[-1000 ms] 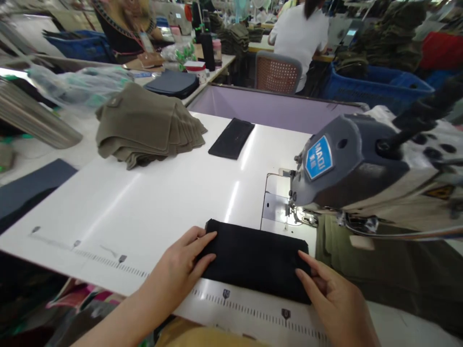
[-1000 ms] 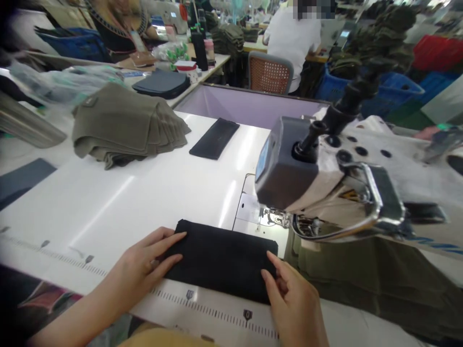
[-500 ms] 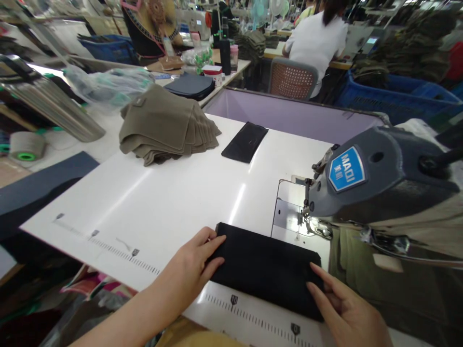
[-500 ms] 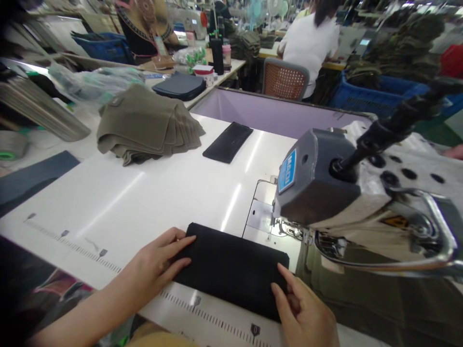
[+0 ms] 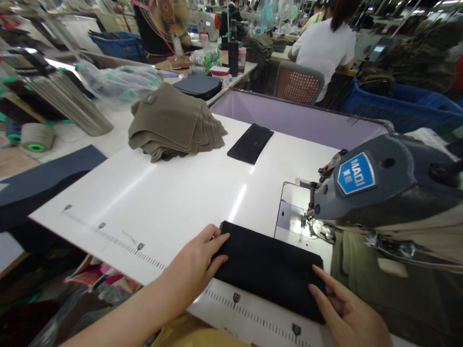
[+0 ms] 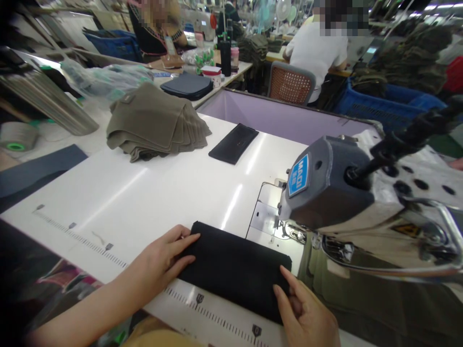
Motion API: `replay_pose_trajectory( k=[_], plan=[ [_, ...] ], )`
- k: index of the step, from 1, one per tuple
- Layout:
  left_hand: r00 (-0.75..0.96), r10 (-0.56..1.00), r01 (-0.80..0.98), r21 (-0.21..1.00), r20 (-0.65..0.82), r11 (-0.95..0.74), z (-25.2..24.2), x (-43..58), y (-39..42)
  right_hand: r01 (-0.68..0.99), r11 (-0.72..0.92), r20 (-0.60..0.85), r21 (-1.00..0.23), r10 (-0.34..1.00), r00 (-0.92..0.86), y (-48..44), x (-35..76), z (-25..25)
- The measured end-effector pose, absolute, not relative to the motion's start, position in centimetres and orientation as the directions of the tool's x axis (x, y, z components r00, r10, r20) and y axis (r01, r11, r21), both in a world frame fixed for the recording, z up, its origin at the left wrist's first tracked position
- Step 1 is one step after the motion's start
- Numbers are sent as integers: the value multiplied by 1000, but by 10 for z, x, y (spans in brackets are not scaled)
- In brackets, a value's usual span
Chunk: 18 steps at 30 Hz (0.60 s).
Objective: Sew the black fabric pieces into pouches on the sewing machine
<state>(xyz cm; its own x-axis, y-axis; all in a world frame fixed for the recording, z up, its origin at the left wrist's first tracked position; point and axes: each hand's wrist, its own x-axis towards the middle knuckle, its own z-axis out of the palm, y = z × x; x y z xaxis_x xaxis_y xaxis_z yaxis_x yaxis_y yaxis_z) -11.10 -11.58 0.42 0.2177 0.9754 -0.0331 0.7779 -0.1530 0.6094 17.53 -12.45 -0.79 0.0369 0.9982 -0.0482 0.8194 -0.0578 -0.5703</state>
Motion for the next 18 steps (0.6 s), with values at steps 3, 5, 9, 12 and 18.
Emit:
replay_pose_trajectory(
  k=[3,5,9,12,18],
  plan=[
    [221,975,800,578,-39,-158,6,-109,-113,829,-79,-1,-554,996,94,-128,170,-9],
    [213,976,823,546,-43,-155,7,-108,-110,859,-39,5,-511,999,49,-127,169,-8],
    [220,974,901,394,-48,-184,12,-103,-107,923,191,81,-333,981,-174,-121,170,-1],
    [316,948,923,220,37,-316,17,-100,-104,953,279,185,-121,949,-255,-118,165,4],
    [706,709,705,87,8,-703,23,-89,-95,893,451,365,12,829,-424,-110,150,-1]
  ],
)
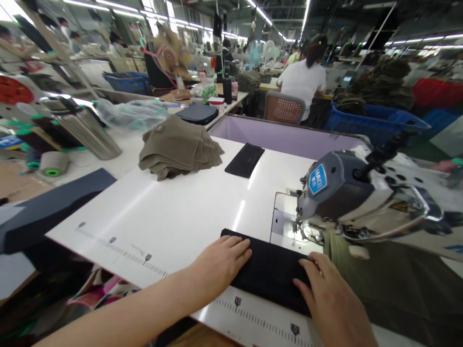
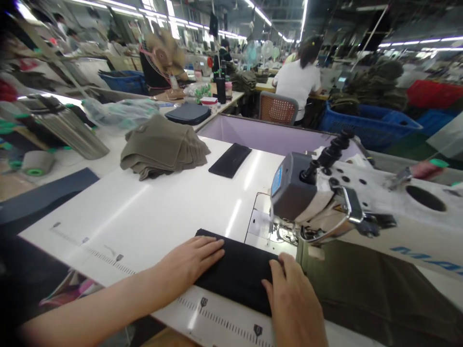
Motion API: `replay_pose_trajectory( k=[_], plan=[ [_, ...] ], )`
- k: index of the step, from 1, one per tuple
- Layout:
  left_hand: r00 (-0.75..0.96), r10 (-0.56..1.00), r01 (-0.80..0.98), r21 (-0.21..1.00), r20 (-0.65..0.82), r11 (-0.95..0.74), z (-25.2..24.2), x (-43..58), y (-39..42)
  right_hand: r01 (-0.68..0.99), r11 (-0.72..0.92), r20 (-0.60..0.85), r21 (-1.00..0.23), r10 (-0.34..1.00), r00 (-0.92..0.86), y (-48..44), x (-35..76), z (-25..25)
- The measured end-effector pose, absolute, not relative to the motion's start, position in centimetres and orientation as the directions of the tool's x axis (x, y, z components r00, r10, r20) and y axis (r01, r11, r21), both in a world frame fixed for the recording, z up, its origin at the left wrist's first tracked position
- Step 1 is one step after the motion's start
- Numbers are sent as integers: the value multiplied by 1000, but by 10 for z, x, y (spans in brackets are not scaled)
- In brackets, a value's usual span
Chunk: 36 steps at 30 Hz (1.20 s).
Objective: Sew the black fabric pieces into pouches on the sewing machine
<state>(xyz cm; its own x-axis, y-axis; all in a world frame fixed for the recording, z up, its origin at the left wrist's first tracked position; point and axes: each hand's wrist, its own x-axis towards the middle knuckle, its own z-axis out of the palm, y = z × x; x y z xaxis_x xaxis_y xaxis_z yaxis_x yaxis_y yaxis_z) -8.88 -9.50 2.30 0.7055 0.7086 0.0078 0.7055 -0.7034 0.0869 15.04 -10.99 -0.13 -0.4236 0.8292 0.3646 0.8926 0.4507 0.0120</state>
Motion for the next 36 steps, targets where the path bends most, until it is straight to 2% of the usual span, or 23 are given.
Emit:
replay_pose_trajectory(
  k=[5,8,11,16,20,22,24,27,29,31,33,36],
  plan=[
    [599,793,800,34,-114,-599,34,-57,-92,655,755,401,24,593,-699,-103,140,-7],
    [602,790,794,-24,-118,-608,27,-37,-97,642,766,422,38,570,-705,-100,135,-13],
    [638,770,769,-47,-19,-638,7,-31,-104,636,765,443,99,539,-717,-98,133,-22],
    [565,821,816,88,86,-571,-10,-43,-110,629,758,456,174,504,-734,-96,134,-36],
    [587,809,796,167,29,-583,-4,-58,-104,646,742,428,180,533,-730,-97,135,-39],
    [566,824,815,162,-15,-557,-3,-74,-100,666,730,399,156,570,-718,-99,135,-37],
    [498,867,865,92,-30,-493,-6,-95,-98,696,710,344,111,629,-697,-102,133,-34],
    [380,917,925,-67,124,-375,-10,-124,-100,748,664,234,-1,727,-645,-106,130,-27],
    [402,884,915,-117,239,-385,-8,-128,-107,777,623,174,-88,778,-604,-108,127,-21],
    [528,813,847,-95,245,-522,-2,-117,-115,796,582,139,-167,813,-565,-110,126,-15],
    [643,749,760,-20,159,-649,6,-97,-121,812,537,124,-227,843,-523,-112,126,-8],
    [648,761,760,30,43,-649,14,-69,-111,847,455,127,-275,891,-437,-118,129,0]
  ],
)
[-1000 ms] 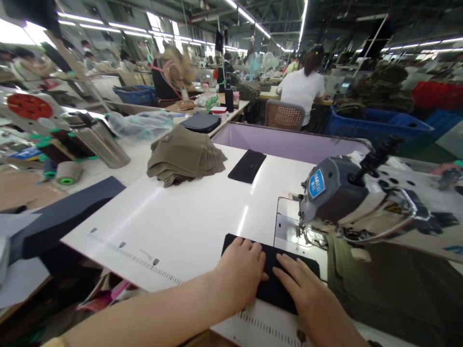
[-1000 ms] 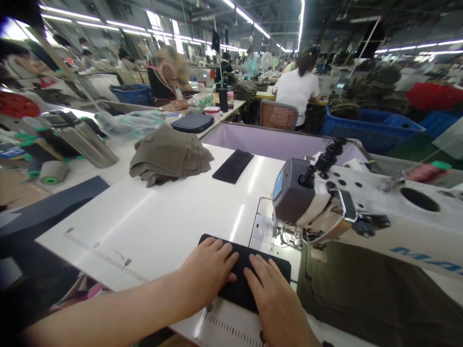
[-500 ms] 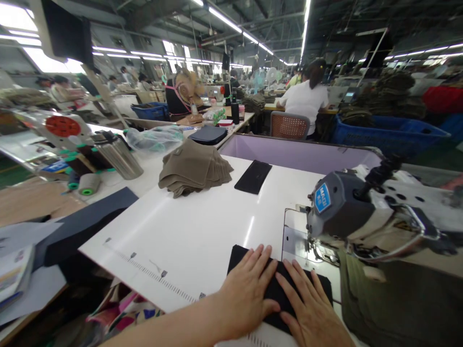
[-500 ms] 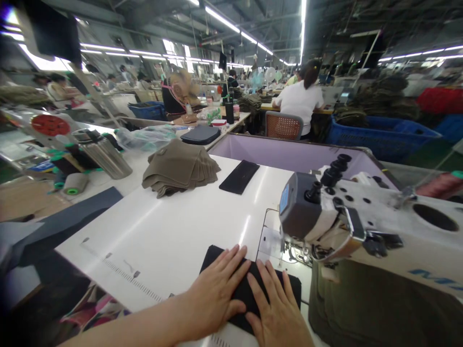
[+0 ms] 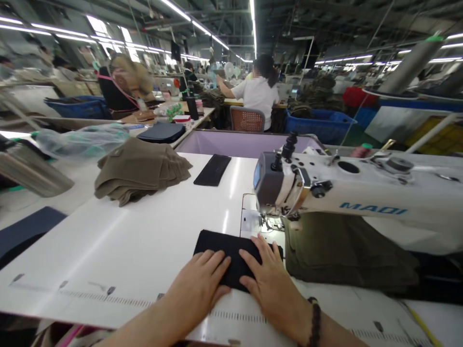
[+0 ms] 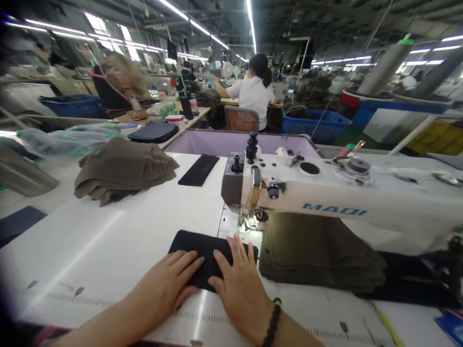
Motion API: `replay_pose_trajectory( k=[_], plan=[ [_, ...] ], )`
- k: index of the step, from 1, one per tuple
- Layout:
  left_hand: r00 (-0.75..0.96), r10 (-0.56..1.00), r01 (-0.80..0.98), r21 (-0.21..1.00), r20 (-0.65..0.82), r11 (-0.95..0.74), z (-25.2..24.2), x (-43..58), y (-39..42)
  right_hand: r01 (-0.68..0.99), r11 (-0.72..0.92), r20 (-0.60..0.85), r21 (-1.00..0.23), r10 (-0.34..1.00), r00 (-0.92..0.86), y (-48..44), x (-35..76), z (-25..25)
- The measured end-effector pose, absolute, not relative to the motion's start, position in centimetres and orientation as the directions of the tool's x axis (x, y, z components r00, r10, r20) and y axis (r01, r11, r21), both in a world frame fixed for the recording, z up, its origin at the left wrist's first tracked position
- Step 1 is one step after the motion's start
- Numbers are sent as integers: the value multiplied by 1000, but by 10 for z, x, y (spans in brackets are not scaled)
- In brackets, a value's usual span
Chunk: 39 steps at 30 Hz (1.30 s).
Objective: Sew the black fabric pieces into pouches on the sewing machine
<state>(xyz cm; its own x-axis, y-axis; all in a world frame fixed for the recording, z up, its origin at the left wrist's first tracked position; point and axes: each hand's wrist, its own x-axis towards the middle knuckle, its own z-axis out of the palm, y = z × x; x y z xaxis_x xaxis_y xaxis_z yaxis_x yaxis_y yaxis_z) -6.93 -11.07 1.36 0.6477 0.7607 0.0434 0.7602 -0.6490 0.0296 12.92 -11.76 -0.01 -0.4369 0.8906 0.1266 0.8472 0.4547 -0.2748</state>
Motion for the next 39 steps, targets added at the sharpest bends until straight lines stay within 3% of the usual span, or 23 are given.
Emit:
replay_pose_trajectory(
  k=[4,10,13,18,30,39],
  plan=[
    [626,778,779,-19,55,-626,15,-47,-63,870,420,154,-260,907,-392,-118,141,11],
    [782,620,623,-32,62,-782,17,-13,-21,690,719,124,-86,695,-708,-86,170,18],
    [817,573,574,8,55,-819,13,0,-21,642,765,171,-54,640,-749,-72,182,12],
    [779,616,614,58,121,-787,0,6,-17,697,710,266,-99,694,-669,-68,191,3],
    [725,654,650,101,215,-753,-6,8,-5,801,579,152,-154,815,-559,-65,188,6],
    [704,672,665,120,228,-737,-7,10,-1,830,534,172,-160,844,-509,-66,184,8]
  ],
)
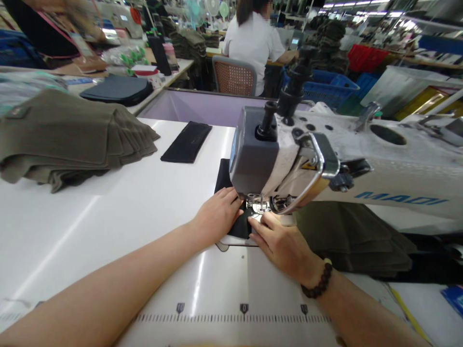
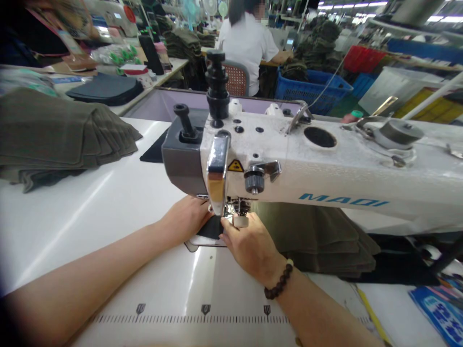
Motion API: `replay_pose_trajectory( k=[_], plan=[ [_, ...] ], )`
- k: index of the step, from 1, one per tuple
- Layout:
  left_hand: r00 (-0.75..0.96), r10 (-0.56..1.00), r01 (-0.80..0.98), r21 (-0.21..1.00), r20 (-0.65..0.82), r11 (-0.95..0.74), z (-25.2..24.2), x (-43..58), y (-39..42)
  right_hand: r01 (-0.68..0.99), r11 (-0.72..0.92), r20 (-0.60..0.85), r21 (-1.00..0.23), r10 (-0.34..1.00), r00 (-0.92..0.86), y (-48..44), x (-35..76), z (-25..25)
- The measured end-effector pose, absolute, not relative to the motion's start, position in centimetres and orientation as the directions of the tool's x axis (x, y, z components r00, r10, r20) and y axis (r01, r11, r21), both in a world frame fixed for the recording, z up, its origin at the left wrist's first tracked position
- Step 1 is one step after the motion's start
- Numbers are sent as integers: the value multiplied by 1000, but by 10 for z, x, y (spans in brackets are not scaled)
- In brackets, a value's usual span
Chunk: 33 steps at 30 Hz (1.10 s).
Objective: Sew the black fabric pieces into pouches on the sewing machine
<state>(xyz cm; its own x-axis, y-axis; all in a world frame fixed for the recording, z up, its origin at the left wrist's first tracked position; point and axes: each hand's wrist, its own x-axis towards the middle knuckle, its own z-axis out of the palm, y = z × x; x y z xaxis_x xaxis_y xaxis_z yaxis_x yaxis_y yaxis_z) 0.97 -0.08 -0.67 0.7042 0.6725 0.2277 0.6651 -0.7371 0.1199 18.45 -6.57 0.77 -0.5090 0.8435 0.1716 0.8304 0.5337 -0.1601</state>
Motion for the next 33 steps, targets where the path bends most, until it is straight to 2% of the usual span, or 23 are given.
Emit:
replay_pose_trajectory(
  k=[21,24,28,30,33],
  plan=[
    [683,686,686,102,251,-720,-1,12,2,877,459,148,-142,886,-440,-63,183,3],
    [709,663,661,104,240,-744,1,9,-3,834,528,181,-162,846,-501,-64,185,4],
    [843,514,489,172,161,-855,4,-1,-15,710,680,255,-185,731,-633,-66,189,4],
    [874,467,438,198,136,-877,5,-4,-19,700,692,268,-179,719,-642,-66,190,3],
    [864,487,459,199,129,-866,5,-4,-18,734,658,235,-167,750,-618,-65,189,2]
  ],
)
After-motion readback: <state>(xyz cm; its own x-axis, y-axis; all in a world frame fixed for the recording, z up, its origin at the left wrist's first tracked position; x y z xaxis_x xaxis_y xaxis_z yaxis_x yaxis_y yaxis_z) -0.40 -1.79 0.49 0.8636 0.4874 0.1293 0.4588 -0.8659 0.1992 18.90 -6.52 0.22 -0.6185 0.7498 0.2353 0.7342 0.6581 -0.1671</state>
